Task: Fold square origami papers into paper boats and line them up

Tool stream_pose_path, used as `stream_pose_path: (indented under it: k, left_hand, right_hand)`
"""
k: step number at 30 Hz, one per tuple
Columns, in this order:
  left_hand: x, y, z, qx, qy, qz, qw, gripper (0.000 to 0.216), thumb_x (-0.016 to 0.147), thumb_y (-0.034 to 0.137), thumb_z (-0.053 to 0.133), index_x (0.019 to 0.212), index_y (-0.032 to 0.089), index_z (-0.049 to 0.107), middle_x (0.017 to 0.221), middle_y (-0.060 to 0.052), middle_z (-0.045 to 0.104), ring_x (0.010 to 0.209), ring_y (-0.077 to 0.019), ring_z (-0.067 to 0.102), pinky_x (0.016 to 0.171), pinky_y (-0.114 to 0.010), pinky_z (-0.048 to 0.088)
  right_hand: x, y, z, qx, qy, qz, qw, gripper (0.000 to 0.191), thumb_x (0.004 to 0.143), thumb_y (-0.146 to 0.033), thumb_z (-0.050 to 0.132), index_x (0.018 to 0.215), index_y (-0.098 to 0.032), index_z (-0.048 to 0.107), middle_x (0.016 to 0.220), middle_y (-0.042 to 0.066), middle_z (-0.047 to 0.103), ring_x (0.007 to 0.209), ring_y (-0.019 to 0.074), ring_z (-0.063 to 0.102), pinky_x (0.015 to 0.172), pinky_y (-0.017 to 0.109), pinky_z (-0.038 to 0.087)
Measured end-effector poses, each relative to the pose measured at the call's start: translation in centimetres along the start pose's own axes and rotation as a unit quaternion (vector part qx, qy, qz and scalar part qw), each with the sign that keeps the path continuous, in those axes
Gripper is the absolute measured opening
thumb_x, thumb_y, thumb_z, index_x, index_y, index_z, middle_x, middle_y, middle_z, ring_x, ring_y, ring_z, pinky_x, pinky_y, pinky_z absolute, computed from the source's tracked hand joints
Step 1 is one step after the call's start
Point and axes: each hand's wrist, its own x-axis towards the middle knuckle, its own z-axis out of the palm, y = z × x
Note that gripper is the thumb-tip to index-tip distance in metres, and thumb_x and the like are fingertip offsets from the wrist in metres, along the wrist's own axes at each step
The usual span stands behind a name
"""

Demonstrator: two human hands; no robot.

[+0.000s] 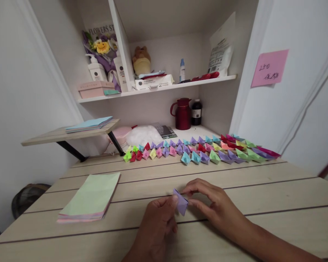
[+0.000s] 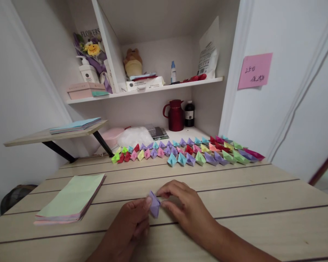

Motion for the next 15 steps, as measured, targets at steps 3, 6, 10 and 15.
stream_pose_path:
  k: [3,6,10,15]
  left_hand:
    - [-0.62,0.48,0.13,-0.015,-0.027,-0.011,0.999,0.05,0.064,0.061,0.072,0.055,0.017,0.05,0.041,0.011,0.026,0.038,-0.0035,0.018,0.045,-0.022,0.027]
    - [-0.94,0.74,0.19,-0.027,-0.038,-0.017,0.999,0.051,0.066,0.063,0.071,0.056,0.018,0.048,0.042,0.011,0.027,0.039,-0.0037,0.018,0.046,-0.022,0.026]
    - [-0.94,0.71,0.18,-0.056,-0.033,-0.026,0.998,0.051,0.063,0.06,0.074,0.057,0.018,0.047,0.043,0.012,0.026,0.039,-0.0034,0.017,0.045,-0.022,0.024]
    - [-0.89,0.66,0.19,-0.064,-0.053,-0.034,0.996,0.05,0.062,0.06,0.076,0.057,0.018,0.049,0.041,0.012,0.027,0.038,-0.0033,0.017,0.045,-0.022,0.026]
  right_hand:
    - [-0.07,-0.03,-0.03,0.0,0.007,-0.024,1.0,0.016,0.088,-0.021,0.06,0.104,-0.025,0.061,0.104,0.004,0.064,0.102,0.0203,0.056,0.088,0.032,0.044]
    - [-0.06,-0.34,-0.13,0.001,0.009,-0.038,0.999,0.021,0.086,-0.022,0.064,0.107,-0.025,0.061,0.108,0.005,0.062,0.107,0.0208,0.054,0.092,0.033,0.043]
    - [-0.05,-0.75,-0.07,0.003,0.009,-0.035,0.999,0.029,0.081,-0.023,0.068,0.108,-0.025,0.059,0.109,0.006,0.061,0.107,0.0222,0.053,0.093,0.035,0.043]
    - [-0.17,-0.76,0.15,-0.002,0.011,-0.035,0.999,0.03,0.081,-0.02,0.069,0.109,-0.026,0.059,0.108,0.004,0.061,0.107,0.0212,0.053,0.092,0.035,0.043]
